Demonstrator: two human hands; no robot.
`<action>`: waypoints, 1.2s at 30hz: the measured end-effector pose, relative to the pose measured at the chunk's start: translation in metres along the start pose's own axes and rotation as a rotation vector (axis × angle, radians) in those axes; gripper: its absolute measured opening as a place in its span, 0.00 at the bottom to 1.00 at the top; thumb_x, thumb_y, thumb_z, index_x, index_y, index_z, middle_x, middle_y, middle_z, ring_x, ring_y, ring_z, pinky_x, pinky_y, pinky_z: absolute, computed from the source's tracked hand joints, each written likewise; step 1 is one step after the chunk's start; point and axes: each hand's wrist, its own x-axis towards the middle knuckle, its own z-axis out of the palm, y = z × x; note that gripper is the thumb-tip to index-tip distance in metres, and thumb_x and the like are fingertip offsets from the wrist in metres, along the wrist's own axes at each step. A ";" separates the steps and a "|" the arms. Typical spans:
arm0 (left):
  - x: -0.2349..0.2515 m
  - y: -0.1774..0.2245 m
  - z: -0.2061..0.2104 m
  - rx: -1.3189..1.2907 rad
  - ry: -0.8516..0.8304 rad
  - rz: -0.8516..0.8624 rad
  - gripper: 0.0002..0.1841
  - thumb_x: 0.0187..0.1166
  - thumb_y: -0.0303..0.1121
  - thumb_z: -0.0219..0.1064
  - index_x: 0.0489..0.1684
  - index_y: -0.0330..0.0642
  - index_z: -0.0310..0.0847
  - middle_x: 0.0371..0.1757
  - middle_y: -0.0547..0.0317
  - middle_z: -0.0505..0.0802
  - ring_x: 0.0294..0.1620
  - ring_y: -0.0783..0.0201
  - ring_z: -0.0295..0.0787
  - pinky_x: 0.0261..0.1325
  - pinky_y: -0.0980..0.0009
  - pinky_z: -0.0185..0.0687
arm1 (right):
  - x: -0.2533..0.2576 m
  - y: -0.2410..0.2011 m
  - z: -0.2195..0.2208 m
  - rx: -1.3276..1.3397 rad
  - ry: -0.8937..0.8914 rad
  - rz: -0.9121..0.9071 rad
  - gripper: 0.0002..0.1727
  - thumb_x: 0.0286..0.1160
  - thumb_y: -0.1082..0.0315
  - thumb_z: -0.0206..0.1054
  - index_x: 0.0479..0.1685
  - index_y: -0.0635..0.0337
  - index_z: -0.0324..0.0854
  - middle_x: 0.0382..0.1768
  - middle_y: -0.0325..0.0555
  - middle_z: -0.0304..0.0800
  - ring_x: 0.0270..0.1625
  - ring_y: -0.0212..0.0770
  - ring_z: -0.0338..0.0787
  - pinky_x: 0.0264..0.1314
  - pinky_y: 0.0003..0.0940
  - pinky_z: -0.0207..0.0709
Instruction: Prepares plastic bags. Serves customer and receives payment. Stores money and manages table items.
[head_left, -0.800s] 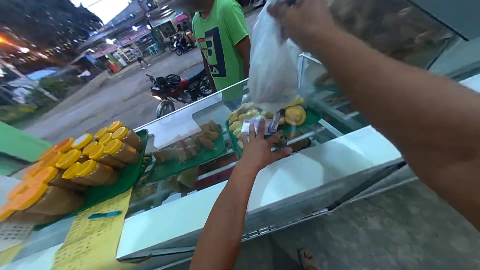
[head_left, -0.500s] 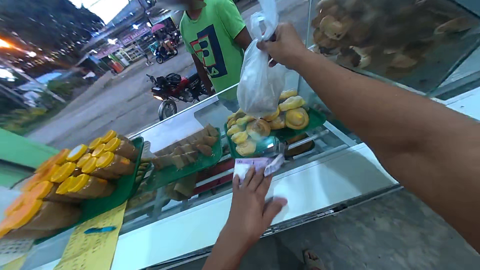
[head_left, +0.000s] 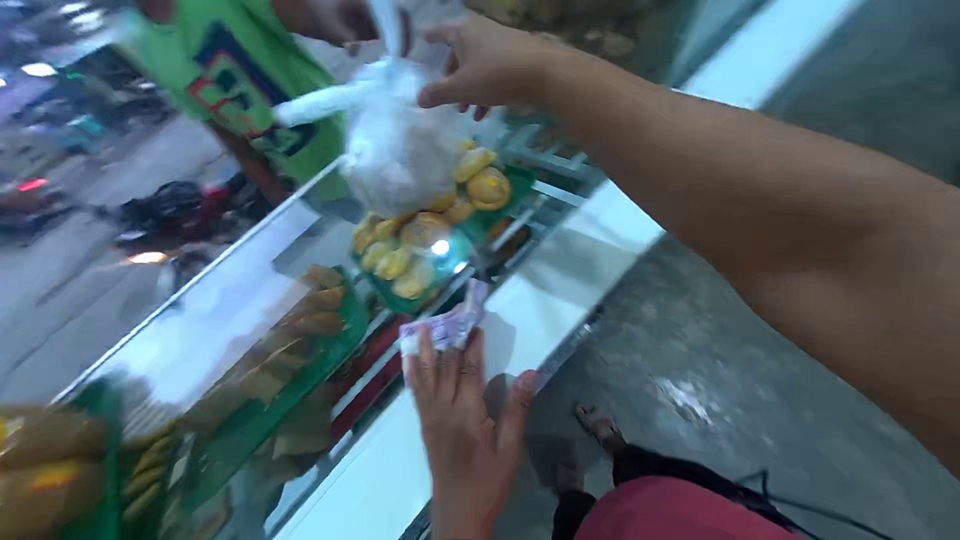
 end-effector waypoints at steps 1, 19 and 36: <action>0.000 -0.002 -0.002 -0.042 -0.003 0.029 0.33 0.82 0.57 0.63 0.66 0.32 0.85 0.74 0.31 0.84 0.86 0.30 0.61 0.89 0.38 0.46 | -0.031 -0.002 -0.009 -0.030 0.035 -0.011 0.35 0.84 0.54 0.68 0.87 0.57 0.63 0.60 0.55 0.86 0.50 0.45 0.90 0.51 0.41 0.85; -0.217 0.295 0.183 -0.896 -1.423 0.767 0.20 0.72 0.15 0.58 0.62 0.16 0.81 0.67 0.27 0.87 0.72 0.49 0.86 0.77 0.60 0.78 | -0.851 0.098 0.104 0.596 0.710 0.833 0.46 0.60 0.65 0.84 0.84 0.66 0.69 0.75 0.67 0.78 0.74 0.64 0.80 0.75 0.60 0.74; -0.516 0.867 0.306 -0.846 -2.081 1.118 0.10 0.71 0.20 0.72 0.47 0.24 0.84 0.32 0.56 0.94 0.30 0.78 0.89 0.41 0.77 0.88 | -1.325 0.062 0.005 0.495 2.066 0.980 0.08 0.78 0.67 0.71 0.43 0.64 0.83 0.30 0.35 0.87 0.29 0.23 0.86 0.35 0.21 0.83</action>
